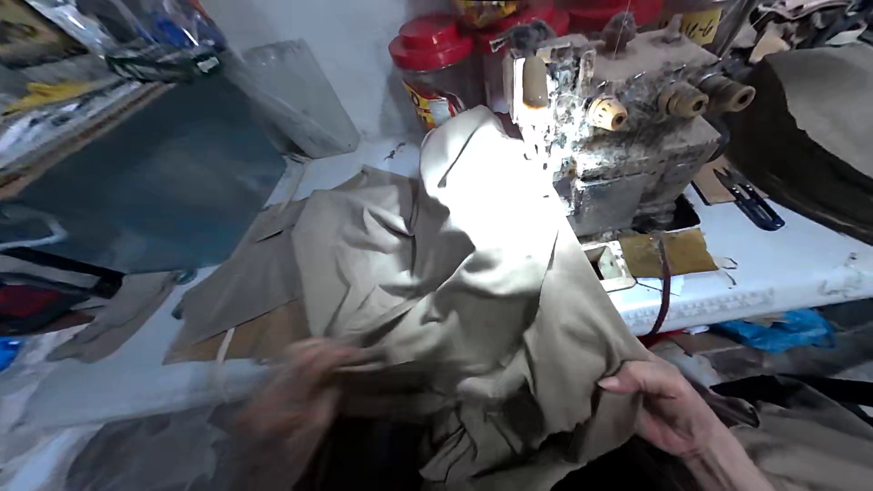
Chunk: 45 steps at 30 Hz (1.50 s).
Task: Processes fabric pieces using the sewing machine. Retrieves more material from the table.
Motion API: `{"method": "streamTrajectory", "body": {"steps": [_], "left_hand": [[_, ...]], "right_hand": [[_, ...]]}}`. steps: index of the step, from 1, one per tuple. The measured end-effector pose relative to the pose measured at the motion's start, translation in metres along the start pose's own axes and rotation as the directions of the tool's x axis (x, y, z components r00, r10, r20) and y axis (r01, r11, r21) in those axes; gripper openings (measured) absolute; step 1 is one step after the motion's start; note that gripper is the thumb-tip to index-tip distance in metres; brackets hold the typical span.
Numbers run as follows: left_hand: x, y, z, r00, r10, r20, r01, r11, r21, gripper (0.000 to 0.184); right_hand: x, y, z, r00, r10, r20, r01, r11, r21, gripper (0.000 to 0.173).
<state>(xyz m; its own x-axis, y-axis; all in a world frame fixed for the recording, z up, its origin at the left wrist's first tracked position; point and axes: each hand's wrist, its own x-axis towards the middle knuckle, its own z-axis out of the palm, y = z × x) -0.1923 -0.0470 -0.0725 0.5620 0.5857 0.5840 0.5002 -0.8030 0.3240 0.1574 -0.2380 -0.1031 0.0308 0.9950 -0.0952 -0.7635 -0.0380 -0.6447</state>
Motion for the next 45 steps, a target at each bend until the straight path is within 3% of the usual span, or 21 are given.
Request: {"method": "streamTrajectory", "body": {"steps": [3, 5, 7, 9, 13, 15, 19, 22, 23, 24, 25, 27, 28, 32, 37, 40, 45], "left_hand": [[0.018, -0.040, -0.068, 0.987, -0.082, -0.137, 0.108, 0.974, 0.199, 0.026], [0.035, -0.058, -0.070, 0.997, -0.064, -0.036, 0.072, 0.950, 0.305, 0.029], [0.047, -0.066, -0.044, 0.982, -0.048, 0.184, -0.013, 0.949, 0.316, 0.033], [0.054, -0.040, -0.011, 0.971, -0.086, 0.222, 0.023, 0.961, 0.274, 0.039], [0.075, 0.089, 0.050, 0.996, 0.064, -0.065, -0.057, 0.993, 0.103, 0.035], [0.087, 0.121, 0.090, 0.988, 0.070, -0.136, -0.059, 0.995, 0.083, 0.032], [0.104, 0.100, 0.132, 0.974, 0.041, -0.221, -0.009, 0.989, 0.147, 0.029], [0.104, 0.080, 0.117, 0.976, 0.095, -0.197, -0.066, 0.986, 0.151, 0.021], [0.105, 0.079, 0.107, 0.981, 0.116, -0.154, -0.094, 0.985, 0.147, 0.020], [0.107, 0.079, 0.096, 0.986, 0.134, -0.100, -0.120, 0.984, 0.133, 0.023], [0.112, 0.080, 0.083, 0.987, 0.158, -0.044, -0.152, 0.982, 0.109, 0.027], [0.124, 0.083, 0.058, 0.977, 0.208, 0.053, -0.212, 0.975, 0.066, 0.031], [0.131, 0.085, 0.047, 0.969, 0.235, 0.083, -0.239, 0.970, 0.051, 0.030], [0.138, 0.115, 0.028, 0.944, 0.308, 0.115, -0.313, 0.949, 0.029, 0.032], [0.111, 0.159, 0.067, 0.944, 0.319, 0.084, -0.318, 0.948, -0.022, 0.020], [0.115, 0.159, 0.097, 0.947, 0.321, -0.019, -0.321, 0.947, -0.009, 0.020], [0.131, 0.150, 0.117, 0.954, 0.299, -0.030, -0.300, 0.954, -0.003, 0.020]], "right_hand": [[0.003, 0.004, 0.010, 0.998, 0.058, 0.006, -0.057, 0.989, -0.139, 0.032], [0.017, 0.020, 0.019, 0.991, 0.128, -0.036, -0.133, 0.957, -0.257, 0.028], [0.027, 0.037, 0.024, 0.984, 0.146, -0.102, -0.170, 0.941, -0.291, 0.023], [0.028, 0.039, 0.025, 0.981, 0.130, -0.142, -0.168, 0.938, -0.303, 0.025], [0.015, 0.031, 0.024, 0.985, 0.105, -0.139, -0.144, 0.938, -0.315, 0.032], [0.012, 0.028, 0.027, 0.989, 0.105, -0.104, -0.135, 0.931, -0.340, 0.030], [0.001, 0.009, 0.033, 0.993, 0.116, -0.005, -0.107, 0.901, -0.420, 0.032], [0.018, -0.007, 0.020, 0.984, 0.080, 0.162, 0.017, 0.850, -0.527, 0.032], [0.031, -0.011, 0.018, 0.984, 0.029, 0.178, 0.074, 0.834, -0.547, 0.042], [0.045, -0.016, 0.019, 0.990, -0.027, 0.136, 0.097, 0.835, -0.542, 0.049], [0.058, -0.021, 0.022, 0.994, -0.085, 0.063, 0.106, 0.845, -0.524, 0.044], [0.076, -0.031, 0.031, 0.981, -0.191, -0.034, 0.146, 0.844, -0.516, 0.020], [0.079, -0.033, 0.034, 0.969, -0.239, -0.061, 0.170, 0.825, -0.539, 0.016], [0.063, -0.016, 0.034, 0.944, -0.316, -0.094, 0.188, 0.751, -0.633, 0.025], [0.048, -0.003, 0.034, 0.928, -0.371, -0.041, 0.283, 0.770, -0.572, 0.030], [0.057, -0.007, 0.037, 0.922, -0.370, -0.110, 0.258, 0.802, -0.539, 0.029], [0.072, -0.014, 0.041, 0.910, -0.371, -0.183, 0.227, 0.817, -0.531, 0.030]]}}
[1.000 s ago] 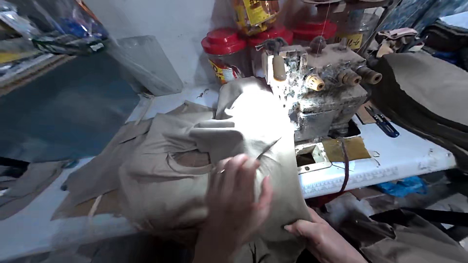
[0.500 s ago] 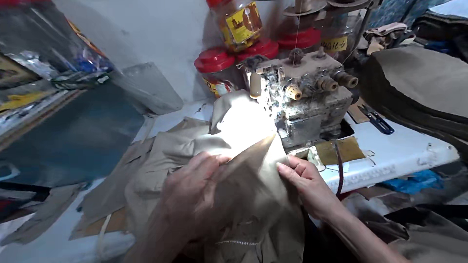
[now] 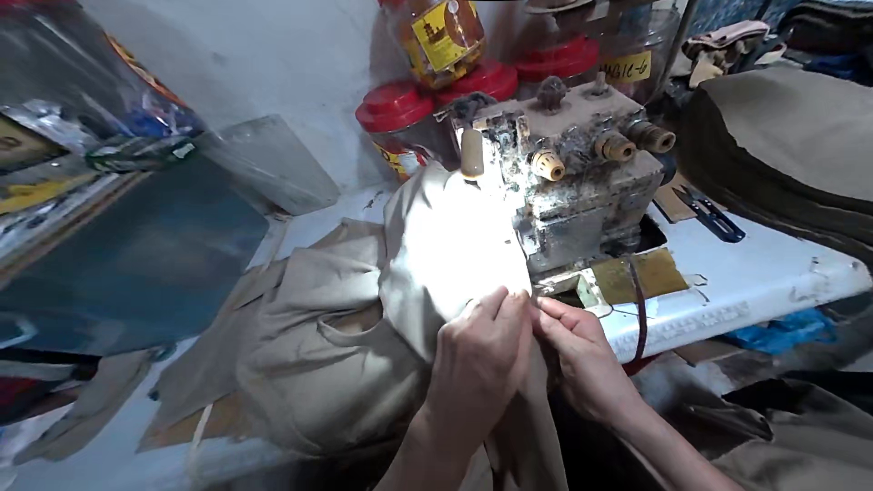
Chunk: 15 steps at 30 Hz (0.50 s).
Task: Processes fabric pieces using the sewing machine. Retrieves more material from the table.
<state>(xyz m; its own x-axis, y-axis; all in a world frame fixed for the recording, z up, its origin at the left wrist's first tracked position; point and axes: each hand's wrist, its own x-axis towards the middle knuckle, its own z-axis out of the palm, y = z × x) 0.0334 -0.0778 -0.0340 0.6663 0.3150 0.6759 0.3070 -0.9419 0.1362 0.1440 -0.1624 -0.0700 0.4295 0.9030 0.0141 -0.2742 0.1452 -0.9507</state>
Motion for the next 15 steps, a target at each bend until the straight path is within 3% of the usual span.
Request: {"method": "streamTrajectory", "body": {"steps": [4, 8, 15], "left_hand": [[-0.006, -0.004, 0.003, 0.992, -0.069, -0.110, 0.066, 0.997, -0.029, 0.017], [-0.025, -0.009, 0.001, 0.983, -0.068, -0.173, 0.041, 0.987, -0.155, 0.018], [-0.024, -0.010, -0.002, 0.982, 0.100, -0.158, -0.125, 0.979, -0.162, 0.021]], "right_hand": [[0.001, 0.001, -0.001, 0.999, -0.033, -0.026, 0.033, 0.999, 0.018, 0.026], [-0.006, 0.022, -0.005, 0.982, -0.143, -0.123, 0.153, 0.985, 0.077, 0.015], [-0.026, 0.026, 0.012, 0.972, -0.170, -0.161, 0.222, 0.889, 0.402, 0.035]]}}
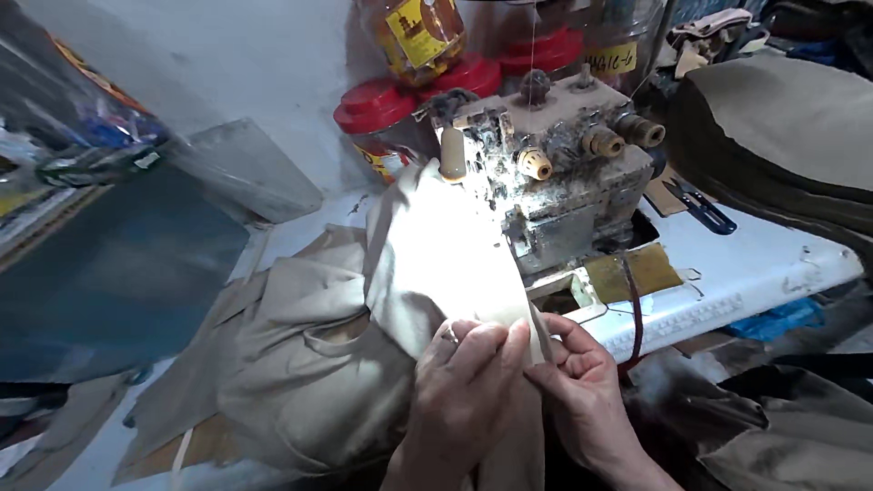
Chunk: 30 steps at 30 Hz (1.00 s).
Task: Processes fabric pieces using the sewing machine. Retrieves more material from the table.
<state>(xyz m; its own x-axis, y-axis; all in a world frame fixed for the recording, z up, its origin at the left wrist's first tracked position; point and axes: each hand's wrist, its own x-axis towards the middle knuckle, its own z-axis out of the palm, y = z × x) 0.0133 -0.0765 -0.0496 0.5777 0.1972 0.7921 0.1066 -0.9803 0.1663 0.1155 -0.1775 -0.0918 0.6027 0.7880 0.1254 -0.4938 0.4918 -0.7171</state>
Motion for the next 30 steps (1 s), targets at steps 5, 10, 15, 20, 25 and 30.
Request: {"method": "streamTrajectory", "body": {"steps": [5, 10, 15, 20, 25, 30], "left_hand": [[0.014, -0.011, 0.001, 0.996, 0.040, 0.078, -0.043, 0.998, 0.040, 0.020], [0.028, -0.026, 0.008, 0.994, -0.055, 0.090, 0.049, 0.997, 0.064, 0.019], [0.032, -0.020, 0.006, 0.941, -0.338, 0.001, 0.337, 0.939, -0.067, 0.016], [0.038, -0.035, 0.005, 0.891, -0.453, 0.002, 0.450, 0.884, -0.124, 0.023], [0.041, -0.076, -0.005, 0.895, -0.421, 0.146, 0.444, 0.822, -0.356, 0.011], [0.050, -0.074, -0.020, 0.891, -0.379, 0.250, 0.448, 0.820, -0.355, 0.013]], "right_hand": [[0.015, -0.003, 0.009, 0.996, 0.076, -0.040, -0.076, 0.997, -0.003, 0.041], [0.036, -0.002, 0.022, 0.989, 0.113, -0.093, -0.119, 0.991, -0.068, 0.044], [0.038, -0.016, 0.019, 0.920, 0.388, -0.057, -0.380, 0.918, 0.117, 0.041], [0.048, -0.022, 0.010, 0.908, 0.417, -0.041, -0.393, 0.881, 0.263, 0.012], [0.039, -0.001, 0.029, 0.952, 0.242, -0.186, -0.228, 0.969, 0.094, 0.024], [0.030, 0.012, 0.031, 0.974, 0.061, -0.217, -0.065, 0.998, -0.011, 0.031]]}}
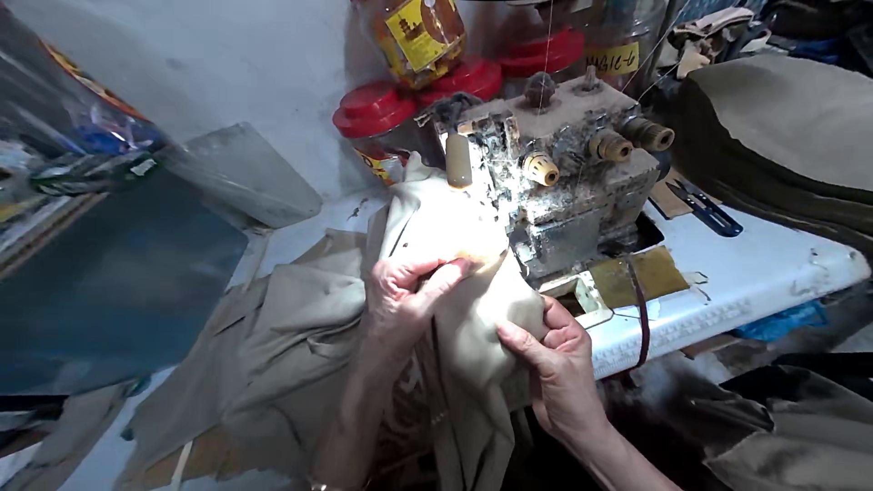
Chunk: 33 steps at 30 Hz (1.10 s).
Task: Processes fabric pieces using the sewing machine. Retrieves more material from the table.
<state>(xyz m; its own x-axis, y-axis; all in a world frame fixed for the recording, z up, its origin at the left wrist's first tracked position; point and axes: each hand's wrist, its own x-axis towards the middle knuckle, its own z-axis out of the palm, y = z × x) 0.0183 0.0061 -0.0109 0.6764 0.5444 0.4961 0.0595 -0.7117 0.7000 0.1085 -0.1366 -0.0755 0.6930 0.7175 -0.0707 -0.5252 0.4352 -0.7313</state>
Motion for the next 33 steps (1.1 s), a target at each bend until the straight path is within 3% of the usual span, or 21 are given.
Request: {"method": "streamTrajectory", "body": {"steps": [2, 5, 9, 19, 33], "left_hand": [[-0.006, 0.013, 0.005, 0.992, 0.125, 0.006, -0.124, 0.977, 0.171, 0.013], [-0.019, 0.026, 0.026, 0.946, 0.323, 0.010, -0.298, 0.860, 0.415, 0.019], [-0.026, 0.026, 0.044, 0.906, 0.418, 0.064, -0.386, 0.756, 0.529, 0.021], [-0.014, 0.022, 0.040, 0.937, 0.348, 0.038, -0.312, 0.779, 0.544, 0.019], [-0.008, 0.036, 0.048, 0.946, 0.299, 0.125, -0.315, 0.751, 0.580, 0.019]], "right_hand": [[-0.001, 0.000, -0.008, 1.000, -0.015, 0.017, 0.016, 1.000, -0.019, 0.025], [-0.004, 0.003, -0.018, 0.997, 0.006, 0.078, -0.005, 1.000, -0.011, 0.021], [-0.008, 0.001, -0.015, 0.995, 0.009, 0.098, -0.013, 0.999, 0.037, 0.019], [0.004, -0.001, 0.013, 0.982, 0.161, 0.101, -0.153, 0.985, -0.085, 0.008], [-0.009, 0.001, 0.018, 0.954, 0.157, 0.255, -0.139, 0.987, -0.086, 0.021]]}}
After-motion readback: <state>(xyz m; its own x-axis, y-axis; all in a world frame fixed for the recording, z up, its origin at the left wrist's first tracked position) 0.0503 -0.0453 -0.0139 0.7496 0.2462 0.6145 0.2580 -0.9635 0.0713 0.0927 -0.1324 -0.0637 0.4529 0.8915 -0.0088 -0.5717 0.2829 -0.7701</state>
